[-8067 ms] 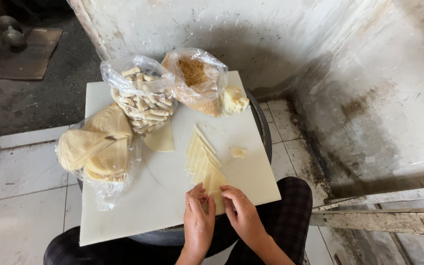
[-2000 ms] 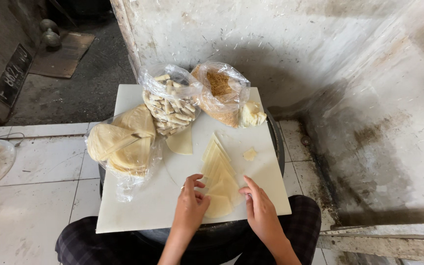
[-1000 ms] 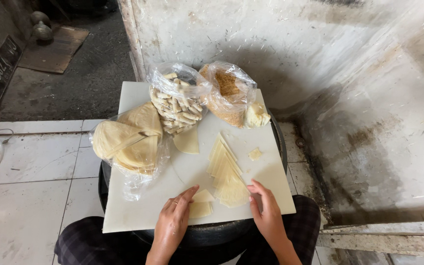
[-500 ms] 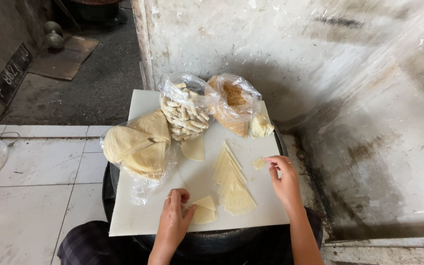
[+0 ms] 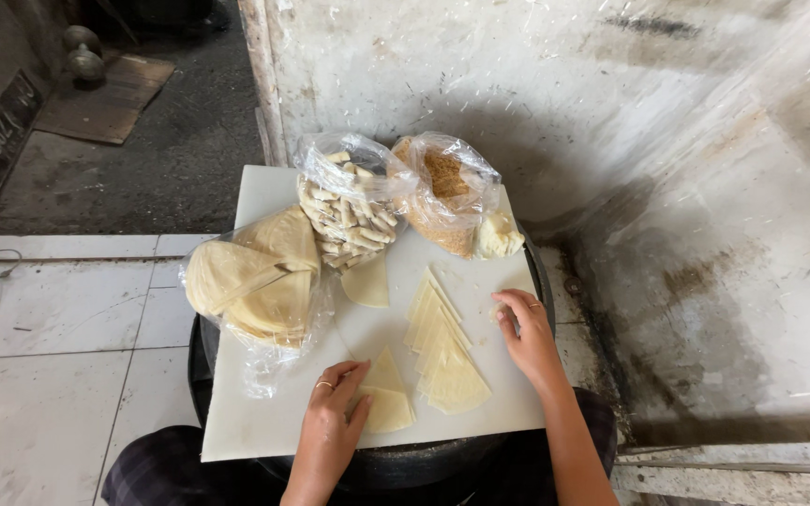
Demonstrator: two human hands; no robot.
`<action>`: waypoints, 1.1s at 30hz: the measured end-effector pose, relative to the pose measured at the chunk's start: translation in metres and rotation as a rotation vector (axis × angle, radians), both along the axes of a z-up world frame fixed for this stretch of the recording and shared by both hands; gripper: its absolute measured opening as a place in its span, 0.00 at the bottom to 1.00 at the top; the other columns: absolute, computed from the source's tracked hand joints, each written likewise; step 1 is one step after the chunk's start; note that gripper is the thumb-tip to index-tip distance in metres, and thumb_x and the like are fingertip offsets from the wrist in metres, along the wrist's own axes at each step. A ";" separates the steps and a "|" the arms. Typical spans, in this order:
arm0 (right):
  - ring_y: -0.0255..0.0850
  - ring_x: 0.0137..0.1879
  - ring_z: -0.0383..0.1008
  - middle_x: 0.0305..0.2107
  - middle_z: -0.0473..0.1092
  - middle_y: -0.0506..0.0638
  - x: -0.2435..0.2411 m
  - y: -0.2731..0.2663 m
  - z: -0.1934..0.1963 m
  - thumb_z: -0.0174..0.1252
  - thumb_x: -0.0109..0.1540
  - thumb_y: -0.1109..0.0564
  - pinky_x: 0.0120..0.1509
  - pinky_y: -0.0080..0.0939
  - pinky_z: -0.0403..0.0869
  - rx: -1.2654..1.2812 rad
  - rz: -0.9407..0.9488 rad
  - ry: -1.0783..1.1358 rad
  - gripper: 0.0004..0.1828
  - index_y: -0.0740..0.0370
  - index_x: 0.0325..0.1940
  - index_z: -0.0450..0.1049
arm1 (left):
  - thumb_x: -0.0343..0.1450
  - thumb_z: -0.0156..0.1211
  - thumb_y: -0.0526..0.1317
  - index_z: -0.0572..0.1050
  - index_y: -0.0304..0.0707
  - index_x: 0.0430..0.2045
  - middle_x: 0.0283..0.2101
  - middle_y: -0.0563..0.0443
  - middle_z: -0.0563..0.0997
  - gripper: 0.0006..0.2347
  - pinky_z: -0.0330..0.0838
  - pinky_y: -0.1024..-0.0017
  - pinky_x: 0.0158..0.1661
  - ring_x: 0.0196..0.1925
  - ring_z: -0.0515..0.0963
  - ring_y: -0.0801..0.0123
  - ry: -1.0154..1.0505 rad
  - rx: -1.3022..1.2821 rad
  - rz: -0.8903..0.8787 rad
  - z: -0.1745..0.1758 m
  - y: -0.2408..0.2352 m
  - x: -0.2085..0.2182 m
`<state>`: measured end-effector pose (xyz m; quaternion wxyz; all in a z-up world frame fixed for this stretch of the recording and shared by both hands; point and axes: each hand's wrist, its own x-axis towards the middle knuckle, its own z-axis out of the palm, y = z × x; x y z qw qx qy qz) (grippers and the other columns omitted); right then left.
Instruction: The person folds thin triangular wrappers, places a small amount of brown filling inside each, and folds them into sealed triangular packets. The person repeats this process for multiple units, stacking the finished packets on the cutting board.
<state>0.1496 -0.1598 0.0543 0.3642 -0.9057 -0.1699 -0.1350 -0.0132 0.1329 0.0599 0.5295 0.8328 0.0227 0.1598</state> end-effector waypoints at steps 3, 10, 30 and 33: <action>0.43 0.49 0.75 0.49 0.73 0.51 0.001 -0.004 -0.007 0.58 0.64 0.66 0.52 0.41 0.74 0.056 0.005 -0.005 0.12 0.60 0.51 0.76 | 0.64 0.65 0.32 0.74 0.28 0.51 0.52 0.38 0.74 0.20 0.70 0.56 0.49 0.52 0.73 0.44 -0.064 0.149 0.079 -0.010 -0.002 -0.001; 0.31 0.42 0.76 0.43 0.76 0.50 0.040 0.001 0.029 0.56 0.67 0.66 0.47 0.31 0.76 0.408 0.109 -0.002 0.09 0.65 0.52 0.77 | 0.61 0.70 0.40 0.78 0.39 0.32 0.42 0.45 0.74 0.11 0.69 0.56 0.46 0.44 0.73 0.49 -0.012 0.285 0.190 -0.050 -0.003 0.003; 0.39 0.41 0.81 0.37 0.81 0.51 0.227 0.108 0.097 0.64 0.58 0.62 0.48 0.38 0.76 -0.248 -0.002 0.177 0.12 0.54 0.44 0.85 | 0.52 0.69 0.38 0.76 0.50 0.23 0.28 0.59 0.81 0.10 0.70 0.63 0.29 0.28 0.79 0.65 -0.079 0.390 0.205 -0.116 -0.012 0.019; 0.37 0.41 0.81 0.36 0.81 0.52 0.237 0.102 0.088 0.63 0.58 0.64 0.48 0.37 0.76 -0.120 -0.007 0.265 0.12 0.56 0.44 0.85 | 0.51 0.71 0.41 0.76 0.48 0.24 0.25 0.59 0.81 0.12 0.70 0.61 0.30 0.28 0.80 0.63 -0.091 0.379 0.218 -0.118 -0.013 0.021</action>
